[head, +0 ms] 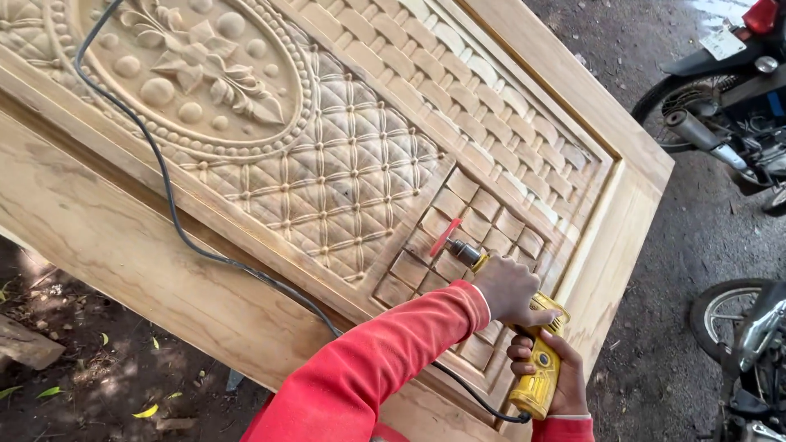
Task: The person uses a power drill with a red brush attachment to sand the intricate carvings of a wooden door. They move the tool across the square, diamond, and floral patterns before lifting it to inspect the work.
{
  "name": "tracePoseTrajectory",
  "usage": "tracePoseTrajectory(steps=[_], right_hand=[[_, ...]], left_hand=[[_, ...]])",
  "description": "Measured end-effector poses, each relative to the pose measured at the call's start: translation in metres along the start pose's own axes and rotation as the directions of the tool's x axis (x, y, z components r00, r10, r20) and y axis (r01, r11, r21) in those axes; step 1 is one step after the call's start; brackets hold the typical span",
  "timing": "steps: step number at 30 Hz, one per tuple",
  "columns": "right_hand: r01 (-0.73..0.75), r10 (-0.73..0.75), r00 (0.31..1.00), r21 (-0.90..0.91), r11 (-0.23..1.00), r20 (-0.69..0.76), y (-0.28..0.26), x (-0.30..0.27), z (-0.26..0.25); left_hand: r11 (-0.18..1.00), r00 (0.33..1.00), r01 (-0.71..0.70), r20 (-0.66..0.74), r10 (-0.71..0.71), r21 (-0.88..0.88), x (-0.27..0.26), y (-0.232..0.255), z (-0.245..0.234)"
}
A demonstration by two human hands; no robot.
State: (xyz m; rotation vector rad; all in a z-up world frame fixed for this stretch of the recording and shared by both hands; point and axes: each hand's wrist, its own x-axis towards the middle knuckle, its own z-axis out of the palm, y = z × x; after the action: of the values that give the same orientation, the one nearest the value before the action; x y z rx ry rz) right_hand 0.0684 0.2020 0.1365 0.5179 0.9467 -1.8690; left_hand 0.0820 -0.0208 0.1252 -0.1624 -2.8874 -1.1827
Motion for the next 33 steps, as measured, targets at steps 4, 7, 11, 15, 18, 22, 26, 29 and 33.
tracePoseTrajectory(steps=[4,7,11,15,18,22,26,29,33], right_hand=[[-0.039,0.039,0.999,0.043,0.998,0.004,-0.003,-0.004,-0.008],[-0.084,0.082,0.996,0.046,0.995,0.035,-0.006,-0.006,-0.015],[-0.075,0.075,0.997,0.029,0.997,-0.003,-0.006,-0.006,-0.022],[-0.009,0.009,1.000,0.012,1.000,0.013,-0.011,0.003,-0.023],[-0.044,0.043,0.999,0.065,0.997,0.020,-0.024,0.012,-0.028],[-0.034,0.033,0.998,0.028,0.999,0.051,-0.038,0.025,-0.028],[-0.048,0.046,0.997,0.035,0.998,0.069,-0.051,0.035,-0.031],[-0.039,0.038,0.995,0.009,0.999,0.088,-0.062,0.043,-0.025],[0.005,-0.003,0.997,-0.034,0.999,0.072,-0.078,0.047,-0.017]], left_hand=[[1.000,1.000,-0.014,-0.027,0.014,-0.009,0.004,0.000,0.015],[1.000,1.000,0.001,0.025,-0.001,-0.015,0.003,0.004,0.020],[1.000,1.000,-0.007,-0.013,0.007,-0.020,0.005,0.005,0.024],[0.999,0.999,-0.033,-0.002,0.034,0.037,0.015,0.004,0.011],[1.000,0.999,-0.014,0.034,0.014,0.020,0.033,-0.001,0.021],[0.997,0.997,-0.009,0.076,0.003,0.081,0.043,0.000,0.006],[0.999,1.000,-0.001,0.004,0.001,0.037,0.059,-0.006,0.013],[0.999,1.000,-0.010,-0.015,0.011,0.037,0.074,-0.010,0.009],[0.999,1.000,-0.016,0.012,0.016,0.050,0.090,-0.008,-0.001]])
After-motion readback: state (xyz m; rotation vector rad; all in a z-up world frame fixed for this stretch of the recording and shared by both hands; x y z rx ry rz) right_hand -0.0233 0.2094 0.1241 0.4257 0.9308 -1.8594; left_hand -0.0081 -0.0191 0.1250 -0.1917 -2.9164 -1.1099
